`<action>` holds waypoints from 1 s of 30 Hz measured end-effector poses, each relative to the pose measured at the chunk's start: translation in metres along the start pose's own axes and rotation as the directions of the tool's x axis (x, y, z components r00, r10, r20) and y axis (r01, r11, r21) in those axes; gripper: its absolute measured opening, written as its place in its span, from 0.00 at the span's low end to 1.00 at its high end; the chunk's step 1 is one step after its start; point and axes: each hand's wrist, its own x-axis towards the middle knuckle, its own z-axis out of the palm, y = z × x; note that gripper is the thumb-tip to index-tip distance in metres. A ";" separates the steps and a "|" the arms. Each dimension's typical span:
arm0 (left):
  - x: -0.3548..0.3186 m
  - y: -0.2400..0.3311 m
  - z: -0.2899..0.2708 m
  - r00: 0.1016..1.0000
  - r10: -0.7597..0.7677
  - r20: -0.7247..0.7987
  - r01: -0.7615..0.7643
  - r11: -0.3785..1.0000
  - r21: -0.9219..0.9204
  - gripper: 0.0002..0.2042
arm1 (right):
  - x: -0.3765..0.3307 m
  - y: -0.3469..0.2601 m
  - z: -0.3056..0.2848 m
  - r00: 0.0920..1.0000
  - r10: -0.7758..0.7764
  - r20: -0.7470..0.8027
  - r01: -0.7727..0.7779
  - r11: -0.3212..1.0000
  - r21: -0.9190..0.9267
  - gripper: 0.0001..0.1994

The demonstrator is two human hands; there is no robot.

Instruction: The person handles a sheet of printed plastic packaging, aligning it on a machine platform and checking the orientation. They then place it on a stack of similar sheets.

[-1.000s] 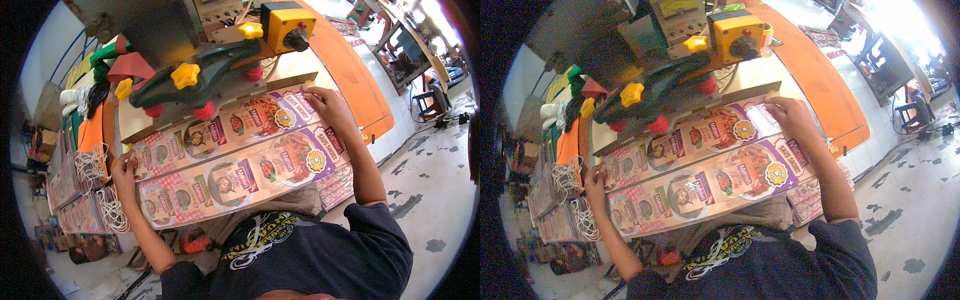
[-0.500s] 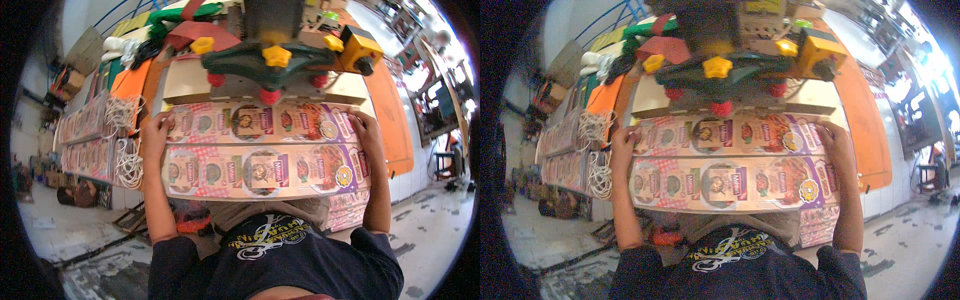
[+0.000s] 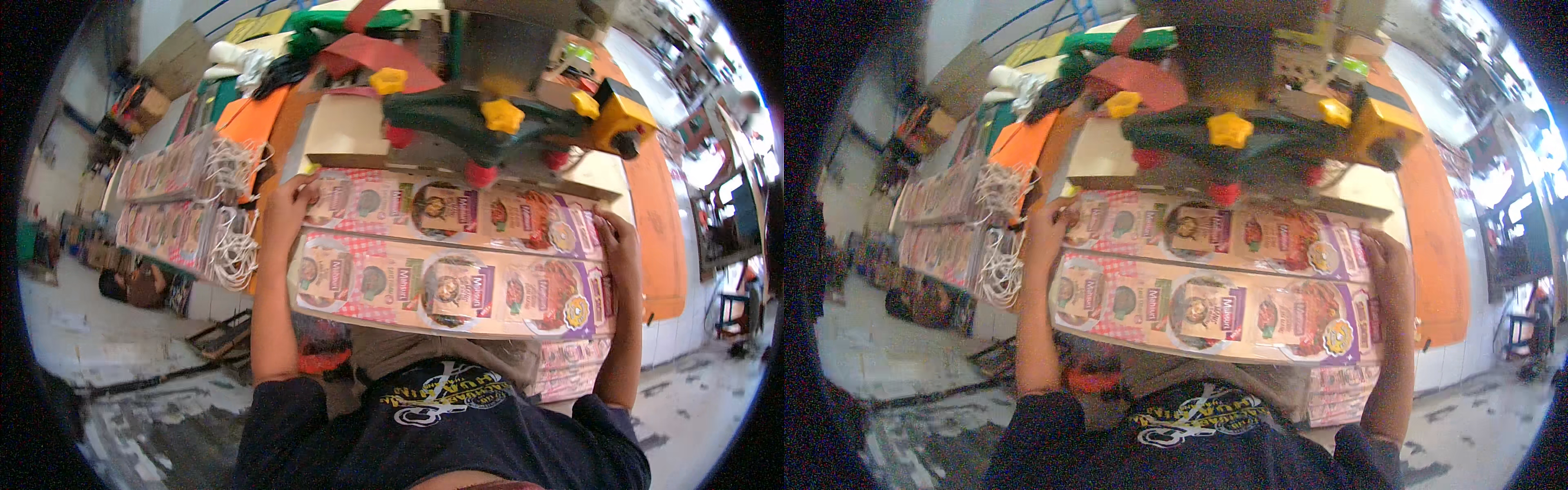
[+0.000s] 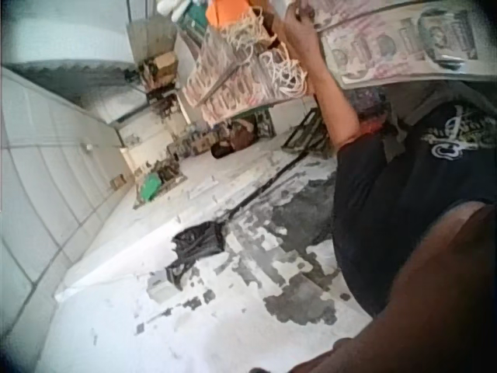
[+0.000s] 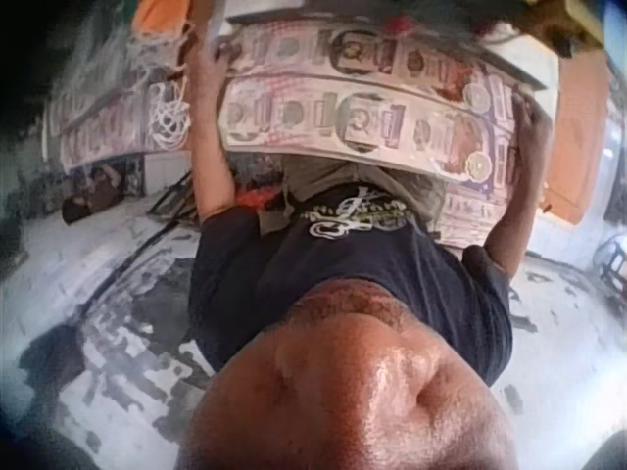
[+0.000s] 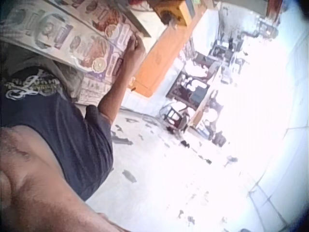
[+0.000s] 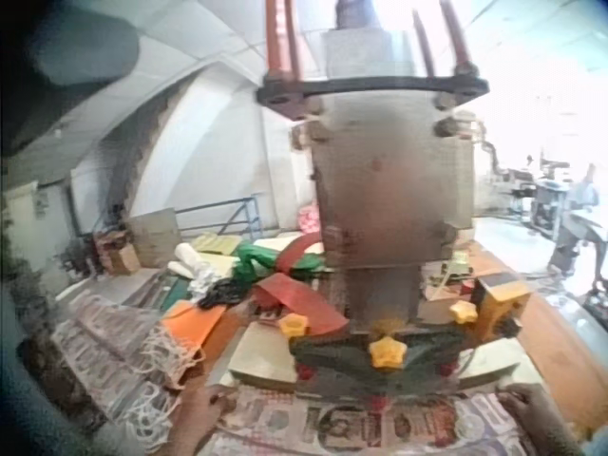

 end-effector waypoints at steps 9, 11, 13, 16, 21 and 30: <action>0.004 -0.018 0.003 0.997 0.006 0.080 -0.005 1.000 -0.010 0.18 | 0.013 0.022 -0.015 0.994 -0.064 0.084 0.073 0.991 -0.112 0.17; 0.000 0.000 0.002 0.999 0.019 0.045 -0.022 0.998 0.064 0.18 | 0.006 0.020 -0.021 0.994 -0.053 0.091 0.057 0.997 -0.045 0.16; -0.011 0.015 -0.002 1.000 -0.002 0.003 0.002 0.999 0.044 0.19 | -0.004 0.013 -0.030 0.996 -0.022 0.090 0.024 0.999 -0.024 0.16; -0.035 -0.028 -0.021 0.989 -0.147 0.034 0.146 0.989 0.023 0.19 | -0.024 0.018 -0.040 0.992 -0.093 -0.080 0.084 0.991 -0.106 0.15; -0.094 0.022 -0.037 0.976 -0.216 0.007 0.214 0.972 0.094 0.18 | -0.073 0.012 -0.061 0.952 0.129 -0.276 -0.183 0.966 -0.180 0.14; -0.119 0.074 -0.031 0.976 -0.193 0.104 0.102 0.818 0.566 0.17 | -0.101 -0.011 -0.053 0.966 0.209 -0.156 -0.246 0.926 -0.286 0.20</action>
